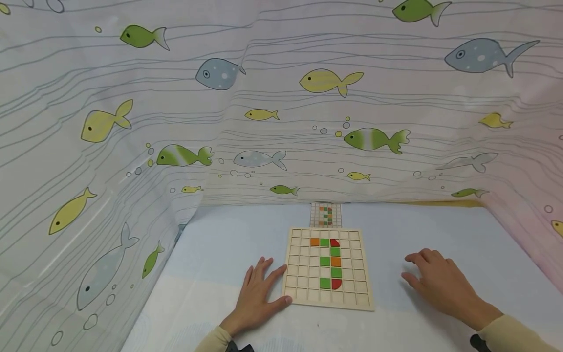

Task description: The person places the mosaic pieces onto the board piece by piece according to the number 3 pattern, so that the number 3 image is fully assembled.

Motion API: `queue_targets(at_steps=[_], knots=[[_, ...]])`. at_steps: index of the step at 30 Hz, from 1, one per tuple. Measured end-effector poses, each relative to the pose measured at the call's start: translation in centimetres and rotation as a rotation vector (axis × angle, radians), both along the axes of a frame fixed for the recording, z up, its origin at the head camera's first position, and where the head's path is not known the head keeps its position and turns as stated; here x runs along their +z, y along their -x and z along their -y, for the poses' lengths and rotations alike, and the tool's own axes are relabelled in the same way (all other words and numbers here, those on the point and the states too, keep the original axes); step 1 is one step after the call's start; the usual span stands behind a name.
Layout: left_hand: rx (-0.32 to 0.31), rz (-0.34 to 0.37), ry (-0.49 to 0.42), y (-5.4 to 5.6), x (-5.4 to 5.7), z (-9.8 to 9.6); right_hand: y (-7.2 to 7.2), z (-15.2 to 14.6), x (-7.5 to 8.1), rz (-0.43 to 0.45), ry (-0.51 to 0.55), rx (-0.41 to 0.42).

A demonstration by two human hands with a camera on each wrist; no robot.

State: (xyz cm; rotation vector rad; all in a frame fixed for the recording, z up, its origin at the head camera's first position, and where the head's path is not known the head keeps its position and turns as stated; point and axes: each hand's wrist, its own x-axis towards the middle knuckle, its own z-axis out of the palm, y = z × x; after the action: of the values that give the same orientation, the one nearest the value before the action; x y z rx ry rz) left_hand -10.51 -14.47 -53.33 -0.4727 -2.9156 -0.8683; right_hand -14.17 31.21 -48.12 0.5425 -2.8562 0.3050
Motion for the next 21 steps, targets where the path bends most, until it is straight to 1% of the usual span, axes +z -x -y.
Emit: queue_targets(at_steps=[3,7,12,16,21], knots=[[0.0,0.002,0.006,0.0,0.1,0.0,-0.5,-1.6,-0.4,0.011,-0.029,-0.018],[0.003,0.017,0.011,0.1,0.1,0.0,-0.9,-3.3,-0.7,0.048,-0.058,-0.031],[0.006,0.025,0.012,0.1,0.3,0.0,-1.0,-4.5,-0.7,0.119,-0.088,-0.05],[0.002,0.024,0.007,0.0,0.3,0.0,-1.1,-5.0,-0.9,0.194,-0.095,-0.078],[0.005,0.039,0.008,0.0,0.2,0.0,-1.1,-5.3,-1.3,0.327,-0.077,-0.121]])
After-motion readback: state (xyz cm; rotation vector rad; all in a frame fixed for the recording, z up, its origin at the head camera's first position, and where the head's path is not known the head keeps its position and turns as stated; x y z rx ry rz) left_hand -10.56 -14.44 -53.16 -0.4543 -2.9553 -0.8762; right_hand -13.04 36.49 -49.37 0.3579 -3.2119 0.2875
